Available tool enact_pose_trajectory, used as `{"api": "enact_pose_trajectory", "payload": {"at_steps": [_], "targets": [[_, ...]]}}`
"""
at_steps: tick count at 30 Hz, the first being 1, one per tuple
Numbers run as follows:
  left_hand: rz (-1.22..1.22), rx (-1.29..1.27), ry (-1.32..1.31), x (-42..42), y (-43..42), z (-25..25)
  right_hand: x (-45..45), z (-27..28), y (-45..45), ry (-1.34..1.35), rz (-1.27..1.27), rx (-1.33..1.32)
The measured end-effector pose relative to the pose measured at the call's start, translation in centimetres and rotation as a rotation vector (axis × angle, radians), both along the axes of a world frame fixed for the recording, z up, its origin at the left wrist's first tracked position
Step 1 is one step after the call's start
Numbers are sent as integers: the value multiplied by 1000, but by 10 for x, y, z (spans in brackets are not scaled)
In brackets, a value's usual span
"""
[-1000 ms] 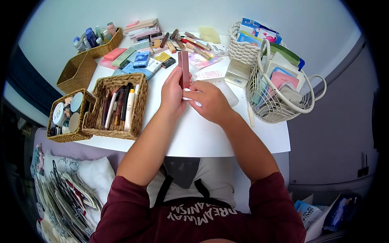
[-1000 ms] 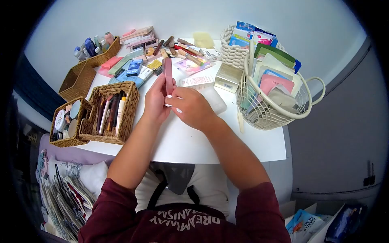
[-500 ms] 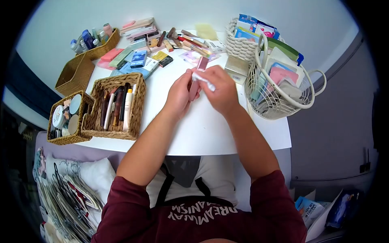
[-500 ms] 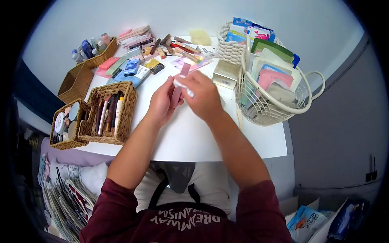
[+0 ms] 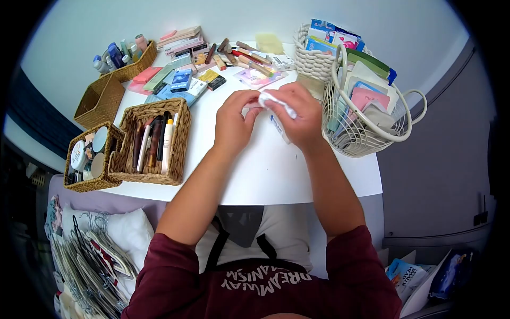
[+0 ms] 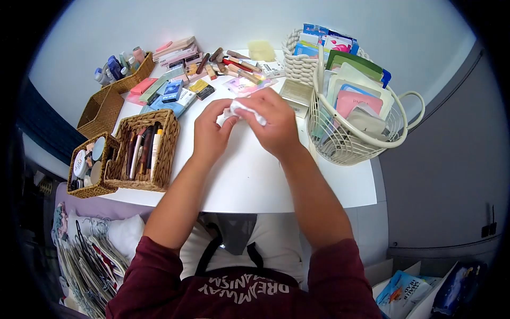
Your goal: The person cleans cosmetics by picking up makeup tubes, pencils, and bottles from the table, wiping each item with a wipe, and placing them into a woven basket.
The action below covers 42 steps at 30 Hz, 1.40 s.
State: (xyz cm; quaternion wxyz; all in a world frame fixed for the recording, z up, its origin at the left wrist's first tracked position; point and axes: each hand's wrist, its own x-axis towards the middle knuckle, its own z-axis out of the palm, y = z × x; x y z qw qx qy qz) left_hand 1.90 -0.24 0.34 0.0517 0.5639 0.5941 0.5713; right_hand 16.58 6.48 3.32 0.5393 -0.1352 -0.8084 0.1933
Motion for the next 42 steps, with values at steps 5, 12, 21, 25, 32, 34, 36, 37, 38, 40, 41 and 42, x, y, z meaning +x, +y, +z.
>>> {"api": "enact_pose_trajectory", "payload": {"at_steps": [5,12,21,25,32,34,36,37,38,40,41,42], "targets": [[-17,93,99,-6,1,-3,-3,-9,15,60,-135,-56],[25,134,130,-2,-4,3,-2,-2,1,50,-88,27],[-315,-47,-994,-15,2,9,-5,-7,2,104,-26,47],[-561,21,-1343,-19,1,9,-11,-11,-8,27,71,168],[-698,-6,-1280,-19,-2,5,-5,-9,7,183,-107,43],[-621,-18,-1272,-14,-2,7,-3,-8,1,134,-48,98],[-584,10,-1287,-15,1,4,-9,-4,-12,76,60,120],[-569,18,-1302,-16,2,1,-11,-6,-12,48,51,97],[-553,29,-1316,-16,3,-1,-14,-8,-10,20,45,75],[-448,33,-1340,-12,6,1,-18,-15,-6,-8,13,32],[-453,11,-1281,-19,13,-17,-18,-17,-3,-18,-36,-14],[-436,-10,-1271,-14,10,-14,-18,-19,1,-26,-87,-58]]}}
